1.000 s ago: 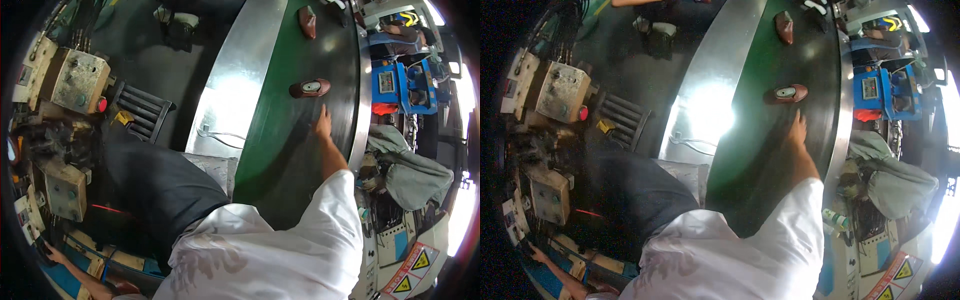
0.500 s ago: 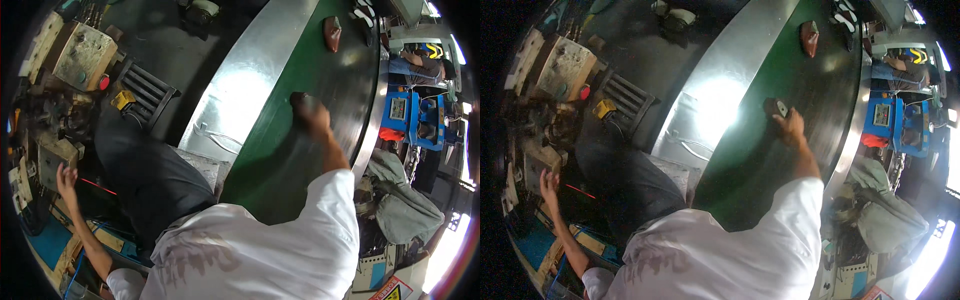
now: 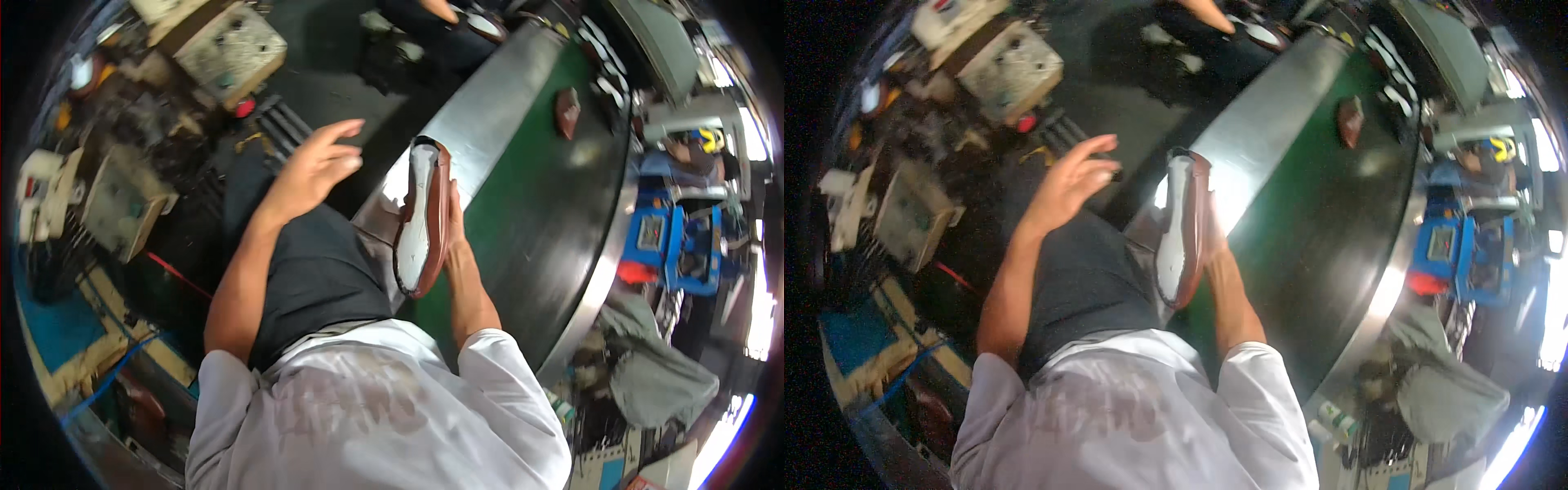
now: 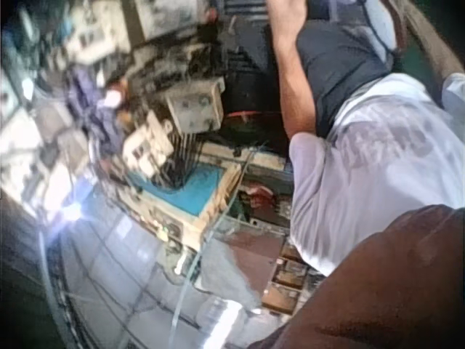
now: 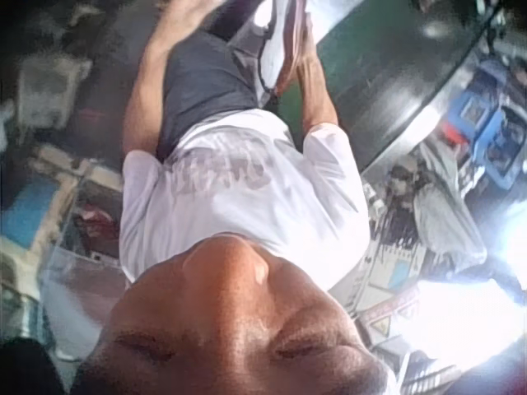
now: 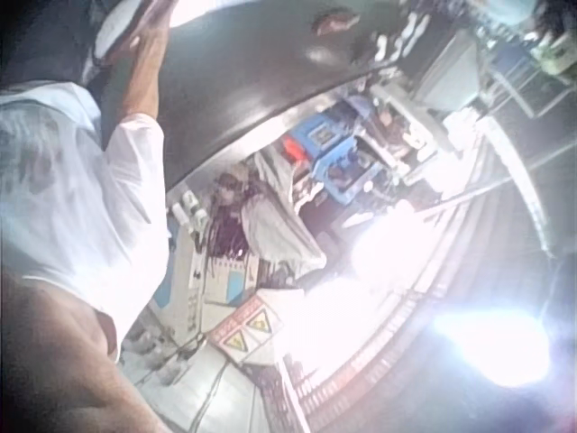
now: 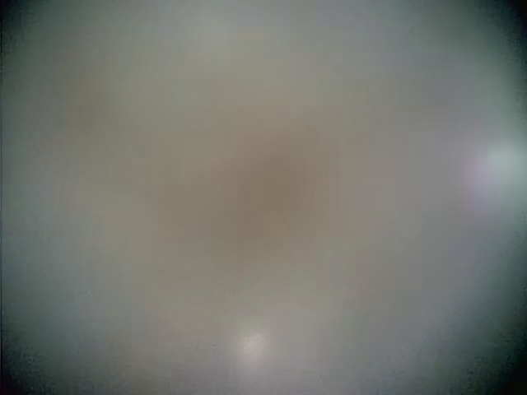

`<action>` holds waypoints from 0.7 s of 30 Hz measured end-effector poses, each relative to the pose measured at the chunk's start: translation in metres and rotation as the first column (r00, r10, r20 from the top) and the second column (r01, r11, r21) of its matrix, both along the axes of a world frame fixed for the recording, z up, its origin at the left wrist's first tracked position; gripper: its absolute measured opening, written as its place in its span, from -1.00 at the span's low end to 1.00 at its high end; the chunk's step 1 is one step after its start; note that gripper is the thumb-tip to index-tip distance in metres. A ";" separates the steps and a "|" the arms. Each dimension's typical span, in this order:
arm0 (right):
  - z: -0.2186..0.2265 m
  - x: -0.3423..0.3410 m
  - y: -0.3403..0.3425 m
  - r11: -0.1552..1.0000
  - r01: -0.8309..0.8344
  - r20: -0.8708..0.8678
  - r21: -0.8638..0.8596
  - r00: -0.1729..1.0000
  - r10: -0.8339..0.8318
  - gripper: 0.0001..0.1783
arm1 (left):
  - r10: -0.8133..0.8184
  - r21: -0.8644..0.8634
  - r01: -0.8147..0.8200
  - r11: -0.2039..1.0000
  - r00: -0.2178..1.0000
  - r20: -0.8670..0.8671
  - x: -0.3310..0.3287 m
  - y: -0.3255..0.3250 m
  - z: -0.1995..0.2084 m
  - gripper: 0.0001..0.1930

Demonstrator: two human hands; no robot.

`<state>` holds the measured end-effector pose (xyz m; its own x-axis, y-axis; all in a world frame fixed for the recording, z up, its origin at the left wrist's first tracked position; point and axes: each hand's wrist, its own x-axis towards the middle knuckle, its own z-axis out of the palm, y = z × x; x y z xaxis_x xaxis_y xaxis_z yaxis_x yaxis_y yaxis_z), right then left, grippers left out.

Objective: The person repeatedly picks up brown shoe uppers from a conveyor belt and places them into a shoe assembly machine. They press a lever to activate the machine, which appears to attach or secure the white sole to the shoe upper. The person then removes the shoe and places it back onto the conveyor belt, repeating this process for multiple units.

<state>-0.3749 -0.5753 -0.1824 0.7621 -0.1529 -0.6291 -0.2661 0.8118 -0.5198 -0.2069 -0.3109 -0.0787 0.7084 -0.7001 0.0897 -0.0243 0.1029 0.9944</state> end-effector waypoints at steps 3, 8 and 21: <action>-0.009 0.062 0.079 0.936 -0.252 0.219 -0.244 0.926 0.307 -0.05 | 0.064 0.044 -0.073 0.996 0.980 0.188 0.014 0.028 0.022 -0.44; 0.055 0.101 0.179 0.732 -0.647 0.283 -0.215 0.676 0.681 -0.02 | 0.440 0.135 -0.505 0.852 0.832 0.337 0.005 0.132 0.023 -0.70; 0.078 0.059 0.225 0.221 -0.663 -0.112 -0.715 0.420 0.901 0.19 | 0.593 0.006 -0.593 0.805 0.804 -0.040 -0.059 0.209 -0.025 -0.49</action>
<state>-0.3162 -0.3507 -0.1047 0.8110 0.4174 -0.4099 -0.3284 -0.2551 -0.9095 -0.2659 -0.1018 -0.1033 0.9882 -0.1420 0.0570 -0.0449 0.0870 0.9952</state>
